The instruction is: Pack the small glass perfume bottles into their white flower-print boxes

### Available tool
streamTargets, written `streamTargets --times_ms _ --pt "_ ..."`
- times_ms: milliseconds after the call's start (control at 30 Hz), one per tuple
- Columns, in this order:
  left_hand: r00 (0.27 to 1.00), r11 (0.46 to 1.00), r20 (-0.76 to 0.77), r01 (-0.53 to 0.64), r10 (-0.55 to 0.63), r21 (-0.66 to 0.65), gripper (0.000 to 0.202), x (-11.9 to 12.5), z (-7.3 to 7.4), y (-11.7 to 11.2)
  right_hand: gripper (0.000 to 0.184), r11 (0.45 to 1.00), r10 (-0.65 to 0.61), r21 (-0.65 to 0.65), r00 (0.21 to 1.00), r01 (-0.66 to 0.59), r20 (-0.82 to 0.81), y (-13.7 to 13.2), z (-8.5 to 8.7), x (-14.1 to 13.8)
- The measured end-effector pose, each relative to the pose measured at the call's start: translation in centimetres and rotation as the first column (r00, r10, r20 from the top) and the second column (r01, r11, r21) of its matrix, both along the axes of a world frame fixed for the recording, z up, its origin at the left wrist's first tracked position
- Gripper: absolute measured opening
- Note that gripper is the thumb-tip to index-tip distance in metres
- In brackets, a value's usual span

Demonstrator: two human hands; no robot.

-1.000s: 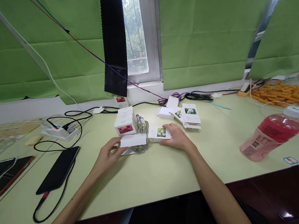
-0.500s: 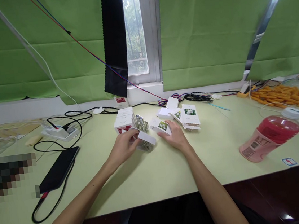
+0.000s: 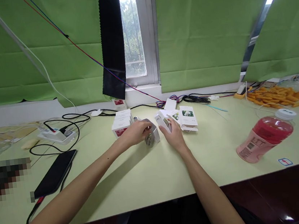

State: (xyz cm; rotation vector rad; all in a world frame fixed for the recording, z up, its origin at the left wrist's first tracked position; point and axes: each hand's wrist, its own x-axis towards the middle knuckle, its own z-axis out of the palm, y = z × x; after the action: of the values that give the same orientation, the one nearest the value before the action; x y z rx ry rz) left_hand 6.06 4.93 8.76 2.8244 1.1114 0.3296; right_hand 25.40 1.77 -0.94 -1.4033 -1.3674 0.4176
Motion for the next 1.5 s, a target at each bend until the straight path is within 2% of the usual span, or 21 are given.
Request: streamTargets --times_ms 133,367,500,700,967,1100,1200,1333,1433,1500 --pt "0.996 0.998 -0.085 0.015 -0.010 0.058 0.019 0.6 1.0 1.4 0.069 0.998 -0.030 -0.054 0.996 0.025 -0.080 -0.2 0.3 -0.4" --pt "0.989 0.993 -0.143 0.046 -0.030 0.110 0.016 1.4 2.5 2.5 0.067 0.998 0.013 -0.059 0.994 -0.020 -0.111 -0.3 0.4 -0.7" --pt "0.970 0.992 -0.236 0.077 -0.051 0.101 0.015 1.8 2.7 2.6 0.068 0.997 0.014 -0.067 0.992 -0.023 -0.125 -0.4 0.5 -0.8" --pt "0.937 0.996 -0.349 0.036 -0.005 0.082 0.013 2.3 2.1 2.8 0.068 0.997 0.018 -0.076 0.992 -0.027 -0.124 -0.3 0.5 -0.9" --pt "0.942 0.989 -0.337 0.045 0.006 0.144 0.014 2.5 1.6 4.4 0.071 0.996 0.015 -0.080 0.990 -0.026 -0.139 -0.2 0.4 -1.0" --pt "0.951 0.981 -0.307 0.038 0.022 0.189 0.017 2.9 2.7 4.6 0.071 0.999 -0.004 -0.041 0.986 -0.003 -0.165 -0.1 0.4 -1.1" --pt "0.978 0.969 -0.207 0.034 0.018 0.246 0.022 3.7 4.0 4.7 0.072 0.998 -0.011 0.057 0.985 0.022 -0.173 0.1 0.1 -1.0" --pt "0.988 0.958 -0.119 0.129 -0.101 0.255 0.021 4.3 5.4 5.5 0.071 0.990 0.023 0.138 1.000 -0.021 -0.015 0.6 -0.8 -0.9" --pt "0.996 0.971 -0.019 0.093 -0.092 0.221 0.023 3.4 5.7 6.4 0.075 0.987 0.045 0.151 0.997 -0.055 0.065 0.7 -1.5 -1.0" --pt "0.998 0.976 0.039 0.036 -0.046 0.215 0.027 1.8 5.6 6.8 0.070 0.986 0.018 0.164 0.991 -0.039 0.131 0.7 -1.8 -1.1"
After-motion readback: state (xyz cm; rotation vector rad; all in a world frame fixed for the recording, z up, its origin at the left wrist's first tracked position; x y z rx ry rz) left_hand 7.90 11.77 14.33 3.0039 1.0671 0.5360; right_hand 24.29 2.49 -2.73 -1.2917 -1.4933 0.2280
